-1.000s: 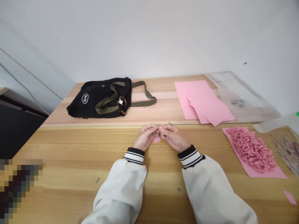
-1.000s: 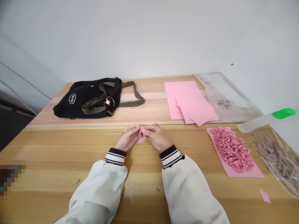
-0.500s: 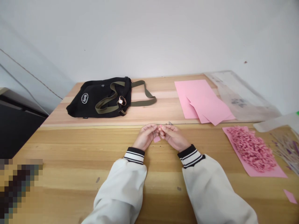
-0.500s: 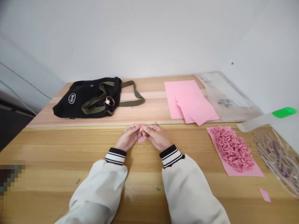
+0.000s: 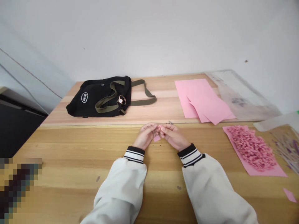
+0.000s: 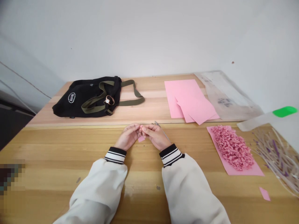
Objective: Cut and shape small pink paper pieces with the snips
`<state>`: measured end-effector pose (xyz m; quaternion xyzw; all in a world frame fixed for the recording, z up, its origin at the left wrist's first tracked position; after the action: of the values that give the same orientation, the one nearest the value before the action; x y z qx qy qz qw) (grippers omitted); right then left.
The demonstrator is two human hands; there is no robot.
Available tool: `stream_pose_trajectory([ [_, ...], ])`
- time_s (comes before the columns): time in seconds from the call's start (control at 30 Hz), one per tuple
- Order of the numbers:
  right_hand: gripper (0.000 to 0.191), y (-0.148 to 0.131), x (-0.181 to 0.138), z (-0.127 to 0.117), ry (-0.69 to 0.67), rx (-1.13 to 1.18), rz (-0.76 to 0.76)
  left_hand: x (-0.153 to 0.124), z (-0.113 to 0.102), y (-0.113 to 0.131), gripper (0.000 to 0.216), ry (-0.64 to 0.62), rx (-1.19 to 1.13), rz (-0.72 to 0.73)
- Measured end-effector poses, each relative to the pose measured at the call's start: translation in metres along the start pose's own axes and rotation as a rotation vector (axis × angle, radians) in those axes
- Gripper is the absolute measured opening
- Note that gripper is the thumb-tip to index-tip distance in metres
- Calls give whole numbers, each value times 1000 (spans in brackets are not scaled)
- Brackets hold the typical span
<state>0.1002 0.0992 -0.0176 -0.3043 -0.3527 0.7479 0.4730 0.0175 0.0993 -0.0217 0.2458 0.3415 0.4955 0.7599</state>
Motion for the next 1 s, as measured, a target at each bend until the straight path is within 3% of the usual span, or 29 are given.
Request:
stream_pose_trajectory([
  [1.0,25,1,-1,-2,7,-21,-2,-1,0,0,20,35,-24,-4],
])
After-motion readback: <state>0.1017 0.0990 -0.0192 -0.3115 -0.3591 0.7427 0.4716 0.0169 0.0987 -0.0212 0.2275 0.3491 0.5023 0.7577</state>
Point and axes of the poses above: each hand's wrist, its own x-axis towards the middle knuckle, its own z-axis out of the palm, y = z × x, the point moved 9 cm from there along x, towards the middle knuckle, and after that the axes turned 1 degree about -z, right-handed, at the moved point
